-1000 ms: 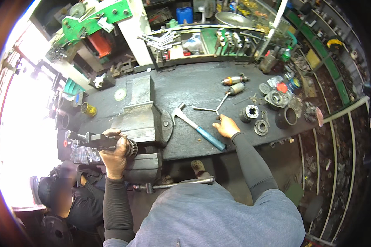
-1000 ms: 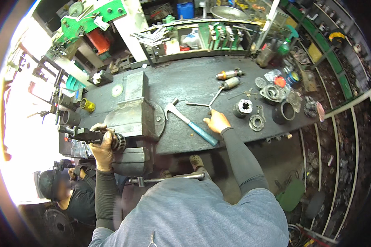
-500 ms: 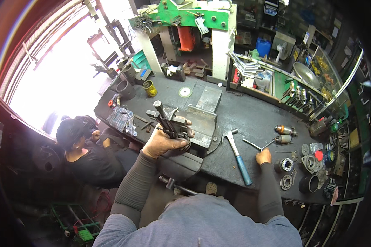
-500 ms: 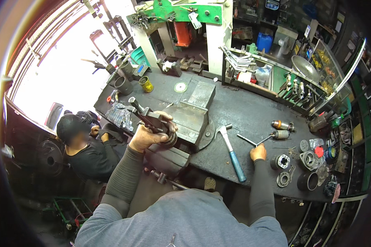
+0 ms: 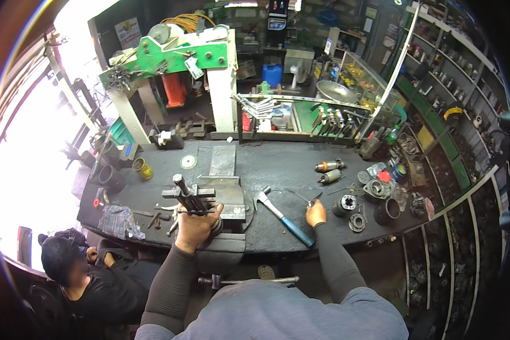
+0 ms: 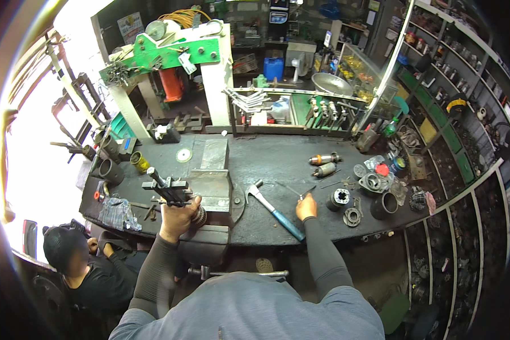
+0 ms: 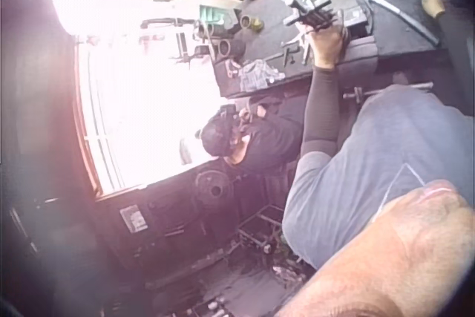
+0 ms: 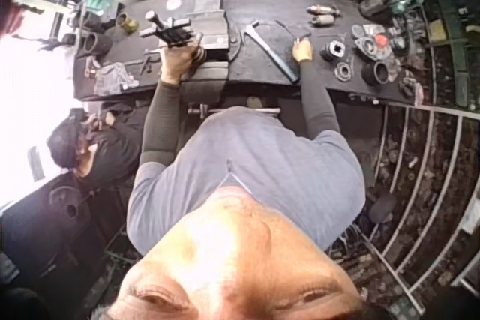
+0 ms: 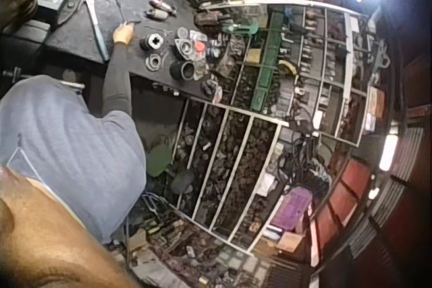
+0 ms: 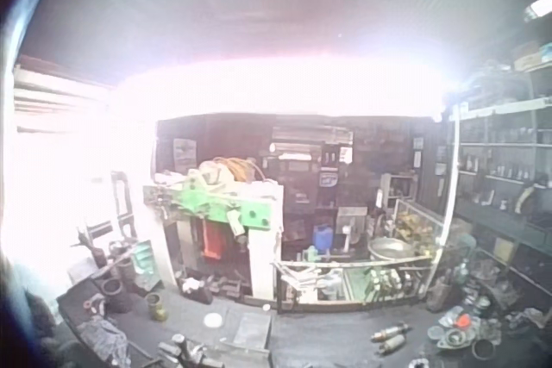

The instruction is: The person uses a bearing press tool to install a bearing onto a gear shaft. They tighten the press, use a hammer to tap the assembly, and then remove the bearing. The person repeats the process to install another bearing onto the shaft.

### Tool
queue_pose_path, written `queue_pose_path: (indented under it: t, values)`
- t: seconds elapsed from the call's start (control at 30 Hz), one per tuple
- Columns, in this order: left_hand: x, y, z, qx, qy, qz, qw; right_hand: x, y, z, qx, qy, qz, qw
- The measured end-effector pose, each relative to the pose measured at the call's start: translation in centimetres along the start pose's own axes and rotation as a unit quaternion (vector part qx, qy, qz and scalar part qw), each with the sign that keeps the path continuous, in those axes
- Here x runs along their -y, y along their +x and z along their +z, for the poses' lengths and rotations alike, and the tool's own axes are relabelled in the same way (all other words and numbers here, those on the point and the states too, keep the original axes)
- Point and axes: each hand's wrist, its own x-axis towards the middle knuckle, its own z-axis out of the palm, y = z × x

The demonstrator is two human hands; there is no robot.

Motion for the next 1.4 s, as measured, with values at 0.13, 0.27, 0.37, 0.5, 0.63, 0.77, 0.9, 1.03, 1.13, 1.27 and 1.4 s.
queue_pose_path:
  t: [0.13, 0.27, 0.37, 0.5, 0.63, 0.77, 0.9, 1.03, 1.13, 1.27, 1.4]
  values:
    - [0.5, 1.0, 0.9, -0.029, 0.086, 0.096, 0.991, -1.1, -0.5, 0.8, -0.005, -0.004, -0.013, 1.0]
    - [0.6, -1.1, 0.2, -0.007, -0.037, -0.064, 0.997, 0.9, -1.8, 2.6, 0.038, -0.01, -0.054, 0.998]
    - [1.4, -2.7, 0.6, 0.029, 0.176, 0.056, 0.982, 0.8, -3.6, 3.3, 0.056, -0.092, -0.132, 0.985]
    - [0.6, -2.5, 3.0, 0.11, 0.243, 0.074, 0.961, 0.4, -6.2, 3.1, 0.003, -0.153, -0.119, 0.981]
    - [-1.1, 0.0, 0.8, 0.033, 0.095, 0.071, 0.992, -1.8, -4.7, 4.4, 0.01, -0.134, -0.122, 0.984]
    - [-3.0, 1.7, -2.5, 0.021, -0.481, -0.236, 0.844, -1.7, -4.2, 4.3, 0.011, -0.101, -0.148, 0.984]
    - [-1.8, 1.3, -1.4, 0.066, -0.51, -0.215, 0.83, -0.4, -5.3, 4.0, -0.029, -0.07, -0.183, 0.98]
    - [-1.4, 3.1, -0.8, -0.006, -0.332, -0.04, 0.943, -1.2, -7.4, 3.4, -0.044, -0.045, -0.24, 0.969]
    - [-2.1, 3.5, -4.4, 0.05, -0.523, -0.236, 0.817, 2.7, -9.2, 2.8, -0.018, -0.029, -0.174, 0.984]
    - [-1.4, 4.5, -4.7, 0.062, -0.576, -0.255, 0.774, 4.9, -10.0, -0.8, -0.036, 0.055, -0.163, 0.984]
    - [-0.3, 1.4, -0.6, 0.013, -0.61, -0.329, 0.721, 4.6, -8.7, -3.0, -0.042, 0.08, -0.154, 0.984]
